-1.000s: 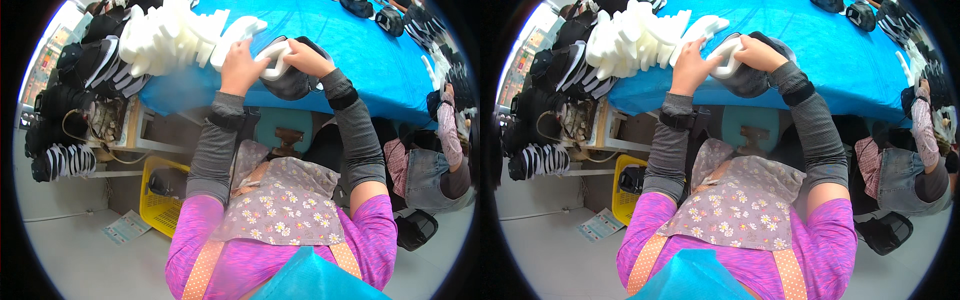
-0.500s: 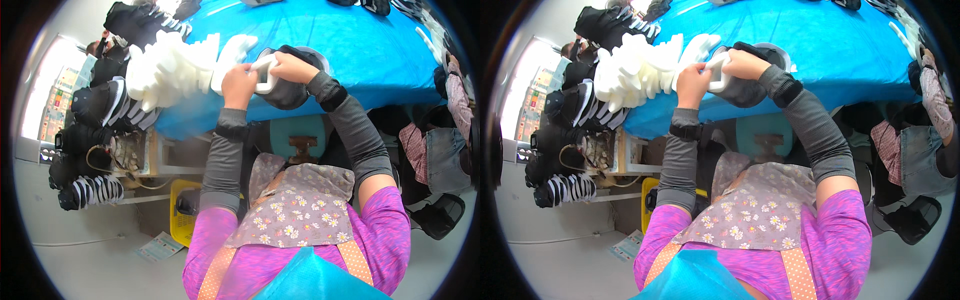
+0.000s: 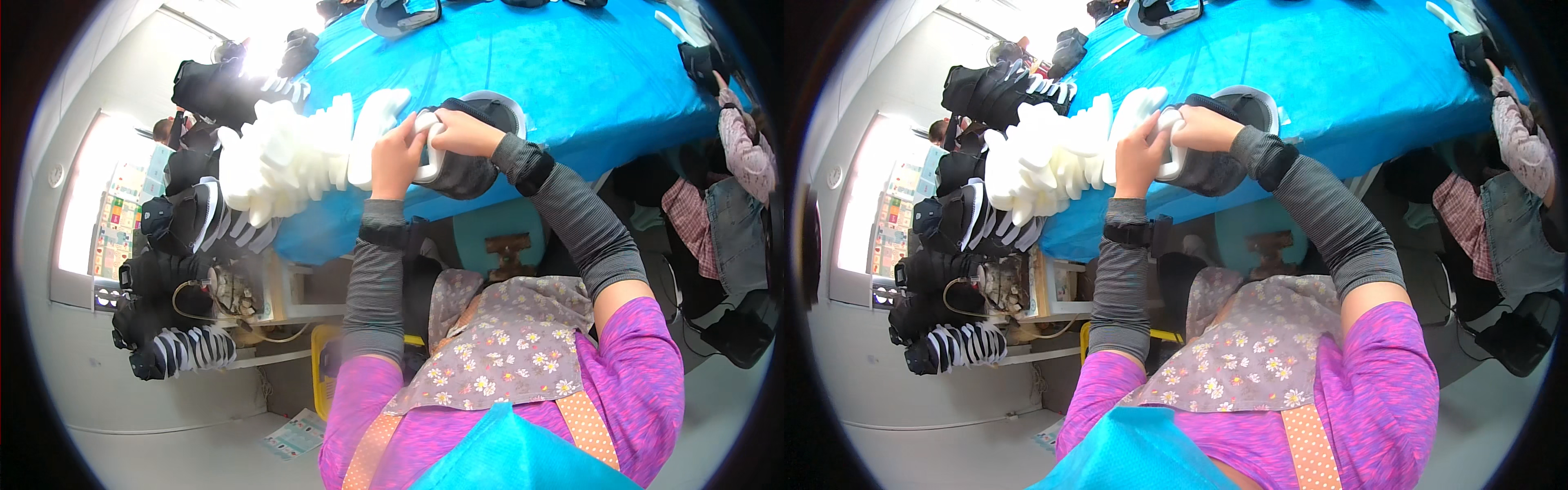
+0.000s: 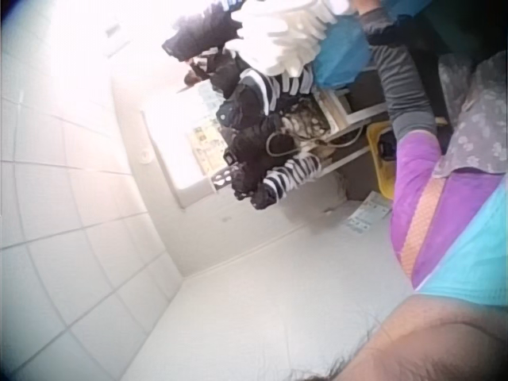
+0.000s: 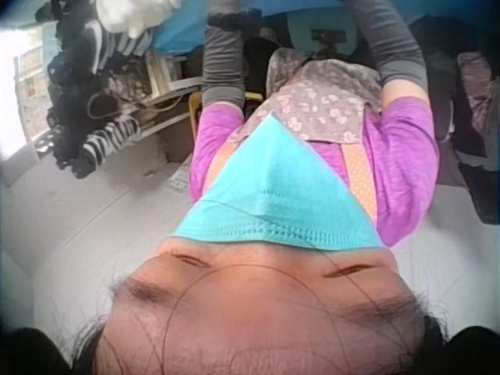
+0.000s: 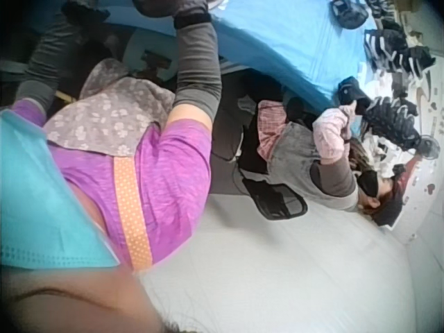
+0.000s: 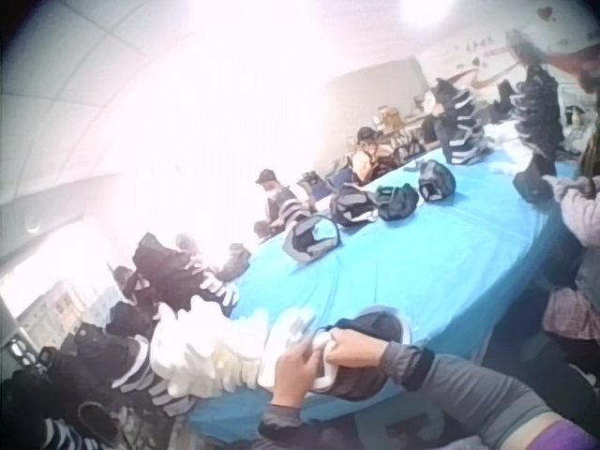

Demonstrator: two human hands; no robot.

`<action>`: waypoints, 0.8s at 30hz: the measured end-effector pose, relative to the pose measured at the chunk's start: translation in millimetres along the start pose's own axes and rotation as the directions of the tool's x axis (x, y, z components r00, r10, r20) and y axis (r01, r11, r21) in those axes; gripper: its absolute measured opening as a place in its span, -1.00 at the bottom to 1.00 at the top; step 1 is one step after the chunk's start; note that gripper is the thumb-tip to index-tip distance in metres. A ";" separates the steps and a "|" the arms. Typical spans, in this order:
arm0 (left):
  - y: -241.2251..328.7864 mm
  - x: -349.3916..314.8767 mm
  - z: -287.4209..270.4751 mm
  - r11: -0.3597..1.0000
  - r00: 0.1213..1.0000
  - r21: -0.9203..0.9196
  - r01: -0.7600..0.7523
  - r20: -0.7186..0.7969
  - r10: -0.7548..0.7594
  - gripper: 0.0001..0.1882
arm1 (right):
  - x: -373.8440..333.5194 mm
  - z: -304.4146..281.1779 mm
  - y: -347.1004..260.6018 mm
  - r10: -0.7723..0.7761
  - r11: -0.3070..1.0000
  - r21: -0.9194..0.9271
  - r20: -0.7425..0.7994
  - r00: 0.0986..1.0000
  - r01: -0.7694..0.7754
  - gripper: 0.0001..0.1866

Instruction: The person is inserting and aligning foam and fabric linings into shoe uppers.

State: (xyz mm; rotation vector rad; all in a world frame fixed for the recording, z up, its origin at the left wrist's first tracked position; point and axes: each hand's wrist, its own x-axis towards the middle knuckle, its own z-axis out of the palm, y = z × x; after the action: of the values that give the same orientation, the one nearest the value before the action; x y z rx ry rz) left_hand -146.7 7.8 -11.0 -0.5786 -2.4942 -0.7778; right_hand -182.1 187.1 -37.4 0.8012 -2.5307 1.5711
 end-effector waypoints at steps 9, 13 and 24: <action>2.9 7.1 -2.7 0.997 1.000 0.079 -0.014 -0.001 0.014 -0.73 | -3.2 -9.5 -14.5 0.065 0.995 -0.076 0.056 0.996 -0.061 -0.52; 8.8 21.6 -14.1 0.985 0.994 0.148 -0.084 0.077 0.073 -0.70 | -3.6 -8.6 -17.8 0.081 0.993 -0.087 0.016 0.997 -0.080 -0.57; -2.9 16.1 -27.7 0.925 0.942 0.247 -0.288 -0.102 0.320 -0.65 | 3.6 -35.7 -18.0 0.058 0.973 -0.229 0.261 0.964 0.003 -0.55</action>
State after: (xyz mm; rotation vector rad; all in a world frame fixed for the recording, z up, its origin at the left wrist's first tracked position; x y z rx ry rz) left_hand -152.8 -7.2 16.8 -0.7744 -2.2480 -0.3907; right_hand -184.7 209.8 -4.4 1.0094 -2.8512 1.2178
